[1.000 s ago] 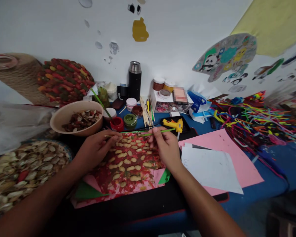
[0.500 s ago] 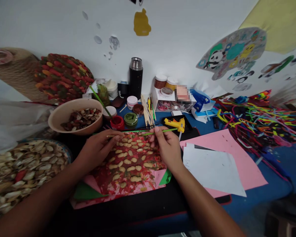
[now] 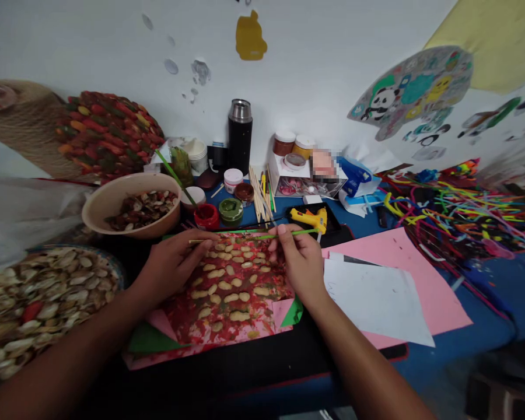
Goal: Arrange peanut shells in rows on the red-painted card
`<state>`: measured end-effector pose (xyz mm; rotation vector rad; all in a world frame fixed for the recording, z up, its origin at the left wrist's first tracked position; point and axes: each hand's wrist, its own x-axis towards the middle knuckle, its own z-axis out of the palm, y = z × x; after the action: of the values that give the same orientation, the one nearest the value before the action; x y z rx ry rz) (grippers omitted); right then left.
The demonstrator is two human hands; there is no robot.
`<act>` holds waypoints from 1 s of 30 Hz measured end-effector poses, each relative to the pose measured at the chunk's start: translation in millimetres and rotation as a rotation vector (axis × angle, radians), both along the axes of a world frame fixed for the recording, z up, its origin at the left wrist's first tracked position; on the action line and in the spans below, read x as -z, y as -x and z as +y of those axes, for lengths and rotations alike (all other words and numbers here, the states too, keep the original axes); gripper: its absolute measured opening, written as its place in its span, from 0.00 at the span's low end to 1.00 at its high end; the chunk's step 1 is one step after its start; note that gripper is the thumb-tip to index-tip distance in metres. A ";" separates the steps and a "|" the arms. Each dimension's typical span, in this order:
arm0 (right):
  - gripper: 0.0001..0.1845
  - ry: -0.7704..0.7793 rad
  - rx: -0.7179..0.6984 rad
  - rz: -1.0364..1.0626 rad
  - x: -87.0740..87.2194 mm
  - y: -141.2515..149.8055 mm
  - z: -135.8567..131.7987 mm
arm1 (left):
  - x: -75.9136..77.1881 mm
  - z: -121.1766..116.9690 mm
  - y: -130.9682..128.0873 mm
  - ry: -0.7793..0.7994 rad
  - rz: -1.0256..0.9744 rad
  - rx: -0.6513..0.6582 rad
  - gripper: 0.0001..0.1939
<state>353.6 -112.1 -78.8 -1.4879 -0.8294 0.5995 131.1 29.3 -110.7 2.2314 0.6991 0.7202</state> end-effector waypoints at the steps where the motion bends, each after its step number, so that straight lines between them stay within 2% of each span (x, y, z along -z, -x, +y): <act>1: 0.25 0.000 -0.005 0.004 0.1 0.3 0.1 | 1.2 -0.2 -0.4 -0.009 0.000 -0.002 0.17; 11: 0.23 0.032 -0.059 0.103 19.0 4.1 5.6 | 6.9 1.2 -3.0 -0.046 0.038 0.005 0.18; 23: 0.24 0.057 -0.076 0.047 16.7 3.1 6.8 | 10.3 2.7 -2.3 -0.041 0.067 0.007 0.17; 30: 0.26 0.048 -0.016 0.015 11.1 -0.3 10.8 | 11.2 2.0 -2.9 -0.040 0.050 0.002 0.18</act>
<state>353.9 -101.3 -89.9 -1.5197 -0.8210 0.6461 134.0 31.3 -121.9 2.2934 0.7124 0.6848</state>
